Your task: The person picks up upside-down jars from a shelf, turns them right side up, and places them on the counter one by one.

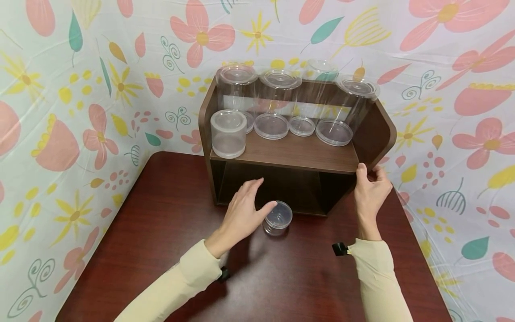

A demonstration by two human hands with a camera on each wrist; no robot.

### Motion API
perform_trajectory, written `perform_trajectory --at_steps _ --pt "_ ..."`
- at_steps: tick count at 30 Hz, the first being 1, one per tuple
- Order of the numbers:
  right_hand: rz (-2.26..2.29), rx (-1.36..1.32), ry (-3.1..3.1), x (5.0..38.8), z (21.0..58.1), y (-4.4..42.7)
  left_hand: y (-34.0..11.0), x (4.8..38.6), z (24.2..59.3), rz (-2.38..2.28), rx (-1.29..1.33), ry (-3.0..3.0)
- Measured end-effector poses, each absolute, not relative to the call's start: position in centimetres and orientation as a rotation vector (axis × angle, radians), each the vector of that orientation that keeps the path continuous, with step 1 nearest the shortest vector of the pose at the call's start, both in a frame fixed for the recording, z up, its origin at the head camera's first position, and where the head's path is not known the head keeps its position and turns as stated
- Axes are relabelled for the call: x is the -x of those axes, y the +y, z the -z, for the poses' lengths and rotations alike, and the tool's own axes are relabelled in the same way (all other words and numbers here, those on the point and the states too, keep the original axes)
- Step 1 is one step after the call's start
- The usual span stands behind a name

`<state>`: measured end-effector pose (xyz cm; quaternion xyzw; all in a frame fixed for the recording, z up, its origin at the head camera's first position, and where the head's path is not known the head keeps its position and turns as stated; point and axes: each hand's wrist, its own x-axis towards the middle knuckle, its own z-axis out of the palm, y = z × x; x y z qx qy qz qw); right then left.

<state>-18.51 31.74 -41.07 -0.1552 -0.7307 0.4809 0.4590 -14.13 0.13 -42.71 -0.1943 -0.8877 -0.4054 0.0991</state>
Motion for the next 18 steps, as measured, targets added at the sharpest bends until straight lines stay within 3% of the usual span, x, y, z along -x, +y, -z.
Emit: perform_trajectory --at_steps 10,18 --pt "-1.192 0.373 -1.793 18.5 41.0 31.8 -2.7 13.4 36.9 1.275 0.455 -2.344" --pt "-1.187 0.36 -1.794 18.5 41.0 31.7 -3.9 14.5 34.4 1.311 0.409 -2.121"
